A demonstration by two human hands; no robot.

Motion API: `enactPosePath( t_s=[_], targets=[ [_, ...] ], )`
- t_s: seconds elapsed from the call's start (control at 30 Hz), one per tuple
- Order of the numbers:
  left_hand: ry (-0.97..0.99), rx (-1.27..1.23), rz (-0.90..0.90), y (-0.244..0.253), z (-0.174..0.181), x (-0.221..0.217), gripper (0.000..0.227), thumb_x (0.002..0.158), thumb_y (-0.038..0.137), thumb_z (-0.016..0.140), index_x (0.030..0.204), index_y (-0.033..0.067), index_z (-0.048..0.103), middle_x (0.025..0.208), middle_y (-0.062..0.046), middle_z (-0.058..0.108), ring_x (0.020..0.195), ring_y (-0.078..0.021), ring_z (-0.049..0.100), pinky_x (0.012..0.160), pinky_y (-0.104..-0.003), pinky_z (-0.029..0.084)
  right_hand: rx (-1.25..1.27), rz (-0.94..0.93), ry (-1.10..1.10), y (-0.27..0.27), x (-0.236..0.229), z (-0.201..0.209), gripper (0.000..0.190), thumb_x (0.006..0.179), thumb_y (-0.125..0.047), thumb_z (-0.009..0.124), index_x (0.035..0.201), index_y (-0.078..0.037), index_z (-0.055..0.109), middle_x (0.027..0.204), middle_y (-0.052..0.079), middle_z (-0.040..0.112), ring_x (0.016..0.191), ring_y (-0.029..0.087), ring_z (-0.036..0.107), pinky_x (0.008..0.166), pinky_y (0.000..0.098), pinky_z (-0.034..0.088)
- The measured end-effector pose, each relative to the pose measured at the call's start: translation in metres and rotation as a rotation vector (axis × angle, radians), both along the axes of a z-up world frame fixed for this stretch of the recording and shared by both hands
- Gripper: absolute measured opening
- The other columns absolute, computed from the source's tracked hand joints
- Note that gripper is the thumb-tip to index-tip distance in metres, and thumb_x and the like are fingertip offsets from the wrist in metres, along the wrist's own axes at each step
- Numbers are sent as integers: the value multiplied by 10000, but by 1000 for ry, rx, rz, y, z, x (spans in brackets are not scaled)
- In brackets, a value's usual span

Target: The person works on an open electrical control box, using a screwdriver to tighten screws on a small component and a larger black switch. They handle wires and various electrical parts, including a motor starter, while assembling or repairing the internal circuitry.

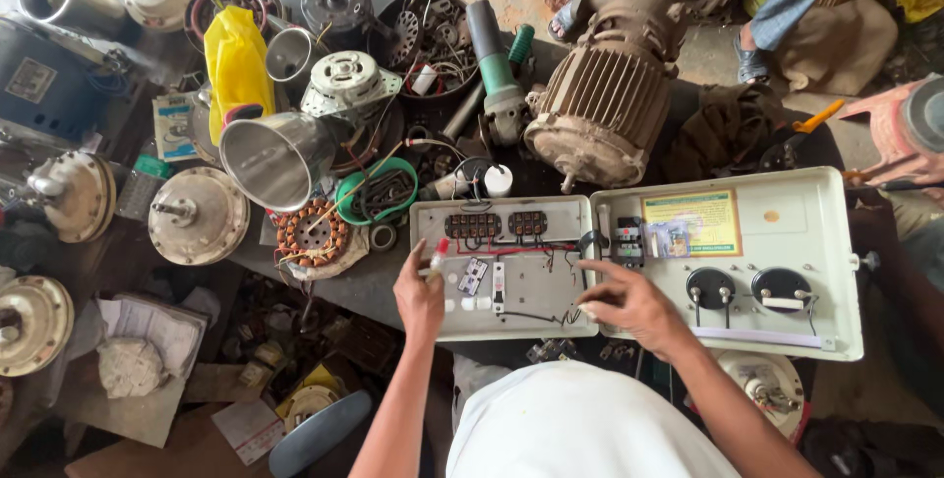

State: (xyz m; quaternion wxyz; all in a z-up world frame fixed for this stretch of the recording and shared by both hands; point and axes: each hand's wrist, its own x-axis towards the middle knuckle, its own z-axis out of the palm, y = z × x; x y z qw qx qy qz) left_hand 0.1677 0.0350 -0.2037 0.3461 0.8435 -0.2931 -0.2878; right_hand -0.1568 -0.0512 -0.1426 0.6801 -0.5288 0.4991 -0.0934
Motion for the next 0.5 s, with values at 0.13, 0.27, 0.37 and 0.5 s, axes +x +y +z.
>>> enactPosePath(
  t_s=[0.13, 0.27, 0.37, 0.5],
  targets=[
    [-336, -39, -210, 8, -30, 12, 623, 791, -50, 604, 1393, 109, 613, 1236, -182, 666, 1070, -414, 638, 865, -495, 516, 90, -190, -134, 20, -29, -15, 621, 811, -74, 748, 1410, -85, 584, 998, 119, 762, 823, 179, 691, 803, 311, 600],
    [-418, -28, -306, 9, -45, 11, 589, 835, -89, 548, 1397, 76, 601, 1236, -179, 658, 1096, -405, 628, 913, -477, 522, 75, -239, -94, 35, -45, -28, 556, 816, -21, 724, 1363, -56, 633, 985, 110, 737, 828, 172, 665, 798, 302, 585],
    [-529, -56, -377, 10, -53, 4, 553, 854, -79, 548, 1388, 57, 597, 1168, -165, 658, 1061, -386, 632, 899, -466, 527, 84, -265, -81, 41, -52, -32, 538, 821, -9, 710, 1353, -53, 636, 989, 102, 733, 845, 163, 665, 805, 299, 583],
    [-593, -30, -441, 11, -55, 1, 572, 856, -44, 571, 1419, 60, 573, 1074, -147, 647, 1000, -353, 629, 870, -443, 536, 81, -276, -74, 39, -55, -29, 514, 835, -12, 699, 1344, -54, 641, 991, 100, 735, 861, 149, 676, 820, 300, 590]
  ],
)
